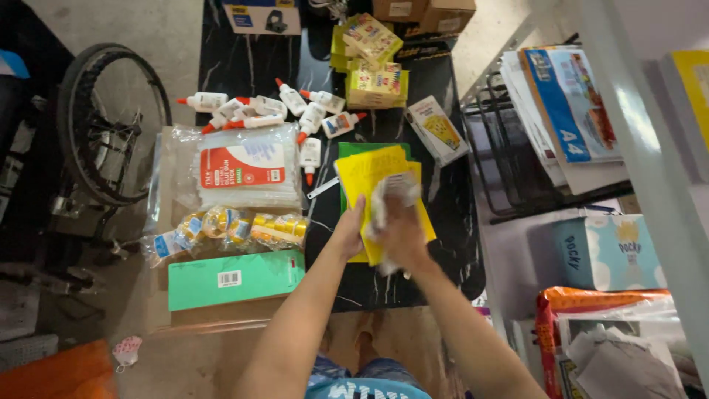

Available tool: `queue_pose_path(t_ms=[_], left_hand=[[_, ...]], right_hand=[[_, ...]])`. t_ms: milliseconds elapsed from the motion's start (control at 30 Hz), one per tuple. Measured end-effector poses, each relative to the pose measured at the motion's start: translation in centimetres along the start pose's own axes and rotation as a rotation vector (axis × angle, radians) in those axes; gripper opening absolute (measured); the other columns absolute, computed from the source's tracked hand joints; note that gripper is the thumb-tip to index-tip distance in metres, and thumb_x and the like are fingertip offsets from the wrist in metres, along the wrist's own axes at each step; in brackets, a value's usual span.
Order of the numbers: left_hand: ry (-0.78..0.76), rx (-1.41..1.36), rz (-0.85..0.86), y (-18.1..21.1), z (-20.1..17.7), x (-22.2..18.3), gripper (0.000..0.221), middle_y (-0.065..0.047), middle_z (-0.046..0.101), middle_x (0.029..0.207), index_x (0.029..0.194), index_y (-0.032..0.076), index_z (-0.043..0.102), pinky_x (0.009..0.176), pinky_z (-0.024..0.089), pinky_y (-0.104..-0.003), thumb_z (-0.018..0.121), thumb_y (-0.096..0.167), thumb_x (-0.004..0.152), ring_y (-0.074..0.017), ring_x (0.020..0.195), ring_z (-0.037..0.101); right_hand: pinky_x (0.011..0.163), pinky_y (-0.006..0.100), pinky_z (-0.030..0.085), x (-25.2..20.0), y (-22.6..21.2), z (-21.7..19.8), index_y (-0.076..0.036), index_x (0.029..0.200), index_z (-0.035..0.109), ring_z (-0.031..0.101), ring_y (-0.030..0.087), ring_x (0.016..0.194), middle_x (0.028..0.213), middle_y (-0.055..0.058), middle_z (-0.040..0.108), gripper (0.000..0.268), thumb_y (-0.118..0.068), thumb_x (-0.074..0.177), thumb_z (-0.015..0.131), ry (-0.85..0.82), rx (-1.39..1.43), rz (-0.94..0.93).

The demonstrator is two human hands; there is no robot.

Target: Cleaning and organizing notebooks and glue bottles on a workspace.

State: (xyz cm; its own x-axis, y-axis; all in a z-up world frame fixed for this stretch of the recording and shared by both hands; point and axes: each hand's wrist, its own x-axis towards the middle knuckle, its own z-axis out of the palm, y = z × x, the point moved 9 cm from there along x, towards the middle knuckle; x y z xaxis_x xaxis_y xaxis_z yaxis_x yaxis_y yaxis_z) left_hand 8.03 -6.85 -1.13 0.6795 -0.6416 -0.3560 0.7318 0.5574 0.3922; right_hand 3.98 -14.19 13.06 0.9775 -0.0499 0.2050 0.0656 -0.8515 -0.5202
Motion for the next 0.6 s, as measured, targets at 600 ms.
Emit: queue_pose_path(t_ms=[600], left_hand=[[0.328, 0.374, 0.213, -1.0, -4.3, 1.8, 0.028, -0.003, 0.072, 0.096, 0.119, 0.005, 0.064, 0.073, 0.056, -0.034, 0.059, 0.025, 0.100, -0.0155, 0.083, 0.067]], right_hand=[[0.105, 0.053, 0.043, 12.1, 10.6, 6.5, 0.003, 0.136, 0.056, 0.057, 0.046, 0.119, 0.130, 0.029, 0.061, 0.055, -0.036, 0.098, 0.067, 0.163, -0.105, 0.174]])
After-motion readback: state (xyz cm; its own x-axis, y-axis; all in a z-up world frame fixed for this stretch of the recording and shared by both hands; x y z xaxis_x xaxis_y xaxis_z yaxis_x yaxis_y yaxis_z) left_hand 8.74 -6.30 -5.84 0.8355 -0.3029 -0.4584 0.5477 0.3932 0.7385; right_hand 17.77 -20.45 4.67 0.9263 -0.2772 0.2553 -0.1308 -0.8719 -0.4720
